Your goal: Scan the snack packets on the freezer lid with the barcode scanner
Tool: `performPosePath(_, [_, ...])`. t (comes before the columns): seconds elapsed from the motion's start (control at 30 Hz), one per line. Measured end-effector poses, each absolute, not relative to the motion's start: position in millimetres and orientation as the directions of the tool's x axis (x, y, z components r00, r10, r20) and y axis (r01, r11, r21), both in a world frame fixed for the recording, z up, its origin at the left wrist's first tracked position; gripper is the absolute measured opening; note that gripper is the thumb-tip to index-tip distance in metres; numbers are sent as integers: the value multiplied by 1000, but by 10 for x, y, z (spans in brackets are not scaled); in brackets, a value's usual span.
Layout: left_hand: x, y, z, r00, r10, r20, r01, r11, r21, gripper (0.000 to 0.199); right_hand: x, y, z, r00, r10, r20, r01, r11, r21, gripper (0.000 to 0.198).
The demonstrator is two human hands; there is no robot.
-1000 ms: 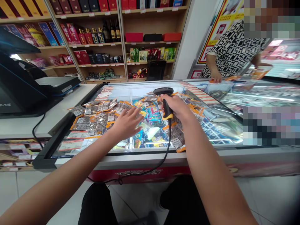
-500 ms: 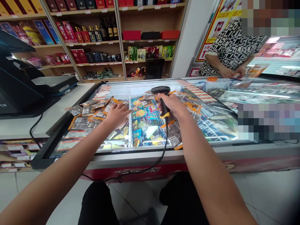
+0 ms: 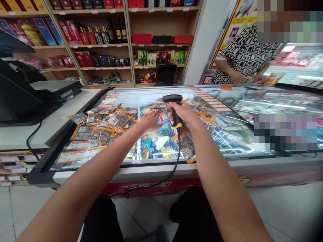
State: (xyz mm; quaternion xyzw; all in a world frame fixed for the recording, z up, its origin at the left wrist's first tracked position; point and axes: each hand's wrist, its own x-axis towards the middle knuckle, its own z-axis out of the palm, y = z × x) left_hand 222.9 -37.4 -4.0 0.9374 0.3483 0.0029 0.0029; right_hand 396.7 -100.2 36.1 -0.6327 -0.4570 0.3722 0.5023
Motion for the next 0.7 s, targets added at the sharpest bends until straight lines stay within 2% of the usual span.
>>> performPosePath(0.2, [1892,-656,-27,823,565,-56,567,-823,30,88,3913,-1070,430,273,961,-37,181,-89,-979,25])
performPosePath(0.3, [1706,-849,-64,856,516,3,516,-856,-25,87,3860,-1145,481,164,981,-105,173,-133,-976,27])
performPosePath(0.47, [1581,-1026,-95,863,493,111,504,-855,-123,75,3793,-1199,482,11,961,-278,332,-266,-905,30])
performPosePath(0.57, [1611,-1103,-83,844,516,145,535,-826,-179,72,3770,-1215,484,-24,951,-307,367,-277,-888,32])
performPosePath(0.7, [1690,-1220,-88,810,553,195,586,-771,-247,76,3734,-1250,510,-45,957,-286,335,-255,-907,38])
